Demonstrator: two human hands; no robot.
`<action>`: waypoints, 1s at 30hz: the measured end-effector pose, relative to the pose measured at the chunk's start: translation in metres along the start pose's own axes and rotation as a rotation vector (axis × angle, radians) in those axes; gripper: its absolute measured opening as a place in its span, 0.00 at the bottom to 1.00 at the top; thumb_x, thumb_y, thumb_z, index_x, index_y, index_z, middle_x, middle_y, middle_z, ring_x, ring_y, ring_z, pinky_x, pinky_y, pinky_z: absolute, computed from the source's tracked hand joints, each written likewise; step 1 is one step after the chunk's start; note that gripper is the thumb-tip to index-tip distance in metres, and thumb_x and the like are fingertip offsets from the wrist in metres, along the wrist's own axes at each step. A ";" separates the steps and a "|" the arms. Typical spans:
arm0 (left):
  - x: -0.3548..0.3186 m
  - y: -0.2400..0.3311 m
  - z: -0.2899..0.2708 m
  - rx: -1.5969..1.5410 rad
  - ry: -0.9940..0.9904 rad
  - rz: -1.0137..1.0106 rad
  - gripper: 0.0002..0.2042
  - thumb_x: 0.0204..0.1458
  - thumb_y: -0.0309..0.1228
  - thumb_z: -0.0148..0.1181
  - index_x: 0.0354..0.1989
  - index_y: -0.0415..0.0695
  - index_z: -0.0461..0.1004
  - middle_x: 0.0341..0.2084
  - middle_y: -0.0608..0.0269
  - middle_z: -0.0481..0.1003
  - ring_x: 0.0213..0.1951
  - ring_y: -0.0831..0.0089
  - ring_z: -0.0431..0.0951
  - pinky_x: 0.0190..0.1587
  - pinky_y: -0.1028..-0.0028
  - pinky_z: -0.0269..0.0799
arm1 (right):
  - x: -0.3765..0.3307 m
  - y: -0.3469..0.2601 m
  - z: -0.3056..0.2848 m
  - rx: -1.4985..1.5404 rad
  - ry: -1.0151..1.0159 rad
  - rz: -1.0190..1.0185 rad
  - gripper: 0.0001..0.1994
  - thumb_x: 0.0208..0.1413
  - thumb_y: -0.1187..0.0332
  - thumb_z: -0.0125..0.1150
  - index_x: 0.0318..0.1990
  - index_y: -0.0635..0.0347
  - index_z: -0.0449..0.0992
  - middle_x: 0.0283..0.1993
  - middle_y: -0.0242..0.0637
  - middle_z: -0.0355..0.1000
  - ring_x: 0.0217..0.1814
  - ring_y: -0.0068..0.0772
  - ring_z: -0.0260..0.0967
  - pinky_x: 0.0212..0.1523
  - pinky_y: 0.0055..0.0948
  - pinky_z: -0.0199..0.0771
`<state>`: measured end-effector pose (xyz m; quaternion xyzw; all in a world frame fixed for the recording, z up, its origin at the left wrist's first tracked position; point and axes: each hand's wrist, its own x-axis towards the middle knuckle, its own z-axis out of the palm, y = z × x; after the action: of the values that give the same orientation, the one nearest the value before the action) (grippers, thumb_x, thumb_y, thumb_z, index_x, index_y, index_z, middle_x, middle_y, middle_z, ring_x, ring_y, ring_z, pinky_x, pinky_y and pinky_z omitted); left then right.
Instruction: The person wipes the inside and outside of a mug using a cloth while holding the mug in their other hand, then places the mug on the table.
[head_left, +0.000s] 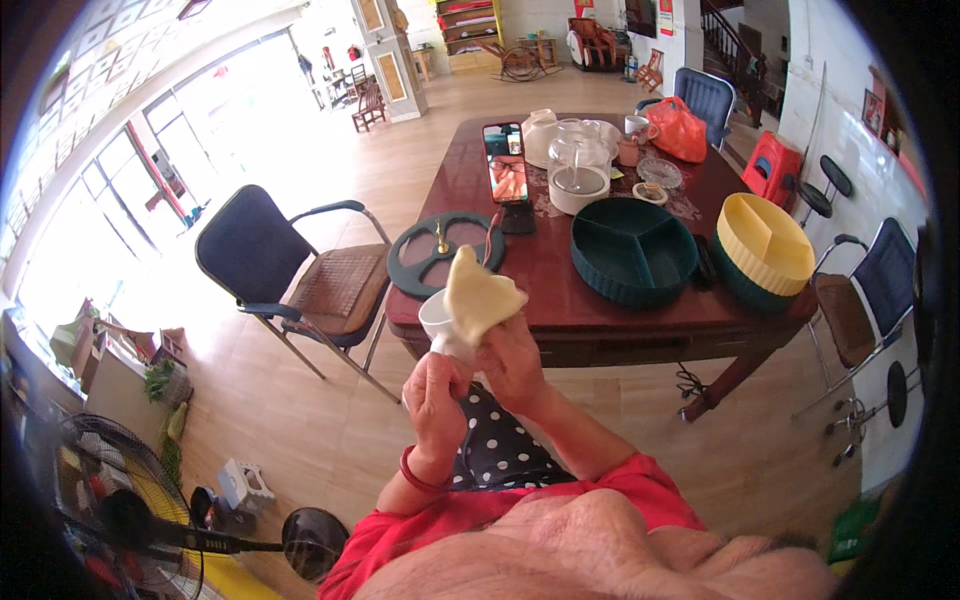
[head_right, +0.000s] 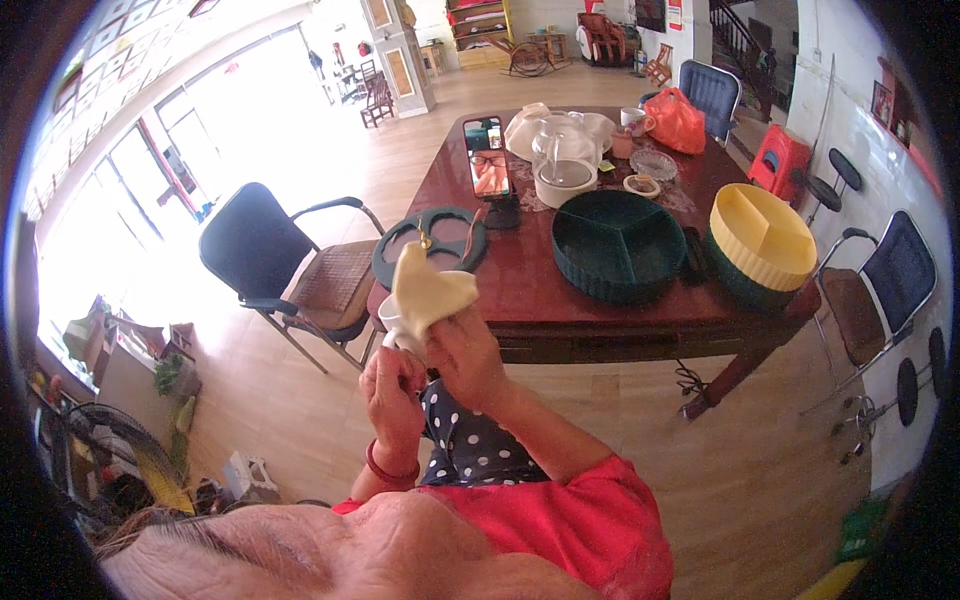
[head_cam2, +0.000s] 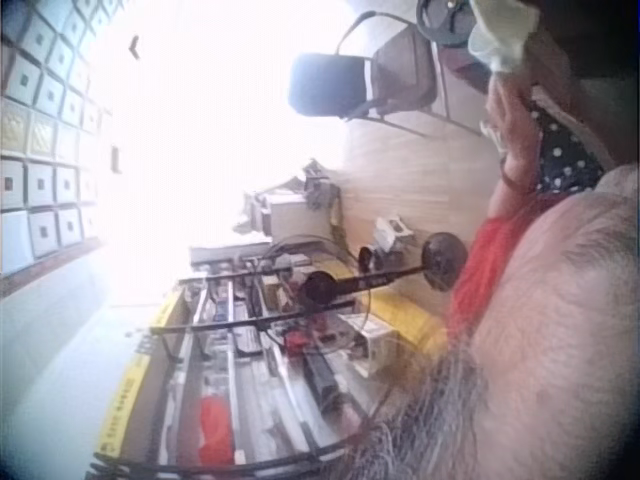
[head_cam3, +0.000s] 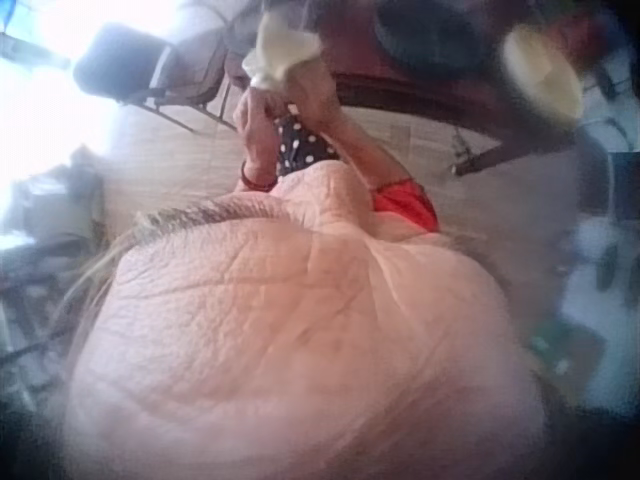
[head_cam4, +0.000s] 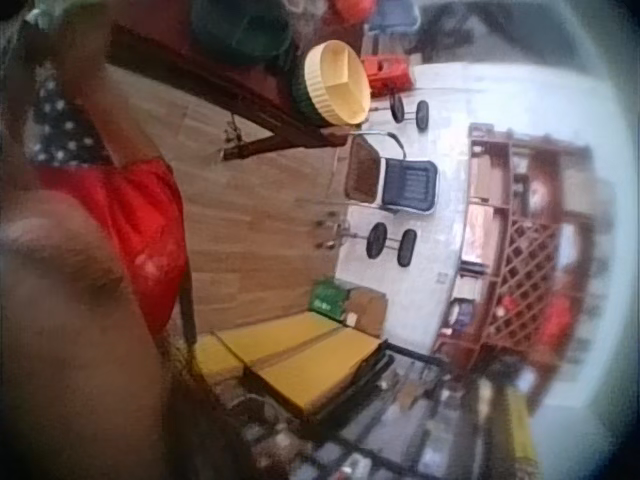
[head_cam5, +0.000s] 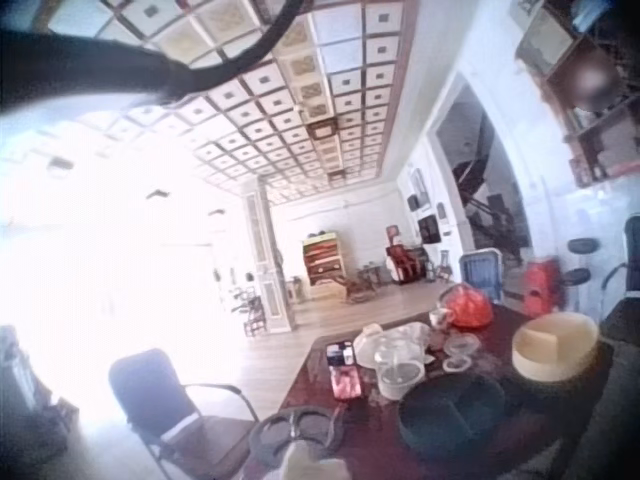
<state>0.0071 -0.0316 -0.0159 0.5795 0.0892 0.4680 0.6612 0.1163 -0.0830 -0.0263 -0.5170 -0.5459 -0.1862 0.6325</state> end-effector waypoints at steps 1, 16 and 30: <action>-0.004 -0.001 -0.001 0.010 -0.022 0.003 0.20 0.61 0.39 0.43 0.16 0.43 0.60 0.13 0.67 0.61 0.17 0.80 0.58 0.20 0.79 0.51 | 0.001 0.000 0.001 0.097 0.074 0.082 0.16 0.53 0.67 0.52 0.49 0.63 0.69 0.44 0.46 0.68 0.49 0.53 0.64 0.54 0.39 0.61; -0.008 -0.011 -0.003 -0.004 -0.021 -0.071 0.20 0.61 0.38 0.43 0.16 0.44 0.58 0.11 0.68 0.59 0.16 0.80 0.55 0.20 0.78 0.50 | -0.016 0.000 0.009 0.301 0.115 0.307 0.16 0.51 0.67 0.53 0.48 0.61 0.70 0.48 0.49 0.68 0.54 0.51 0.62 0.53 0.43 0.61; -0.010 -0.014 -0.032 -0.569 -0.125 -0.291 0.17 0.54 0.42 0.55 0.18 0.47 0.63 0.08 0.75 0.55 0.13 0.82 0.53 0.18 0.78 0.50 | 0.004 -0.023 -0.029 0.925 -0.031 0.903 0.16 0.60 0.67 0.46 0.53 0.62 0.67 0.46 0.35 0.70 0.44 0.22 0.70 0.44 0.19 0.70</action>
<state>-0.0128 -0.0156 -0.0421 0.3801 -0.0041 0.3382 0.8609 0.1137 -0.1151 -0.0084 -0.3722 -0.3076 0.3604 0.7981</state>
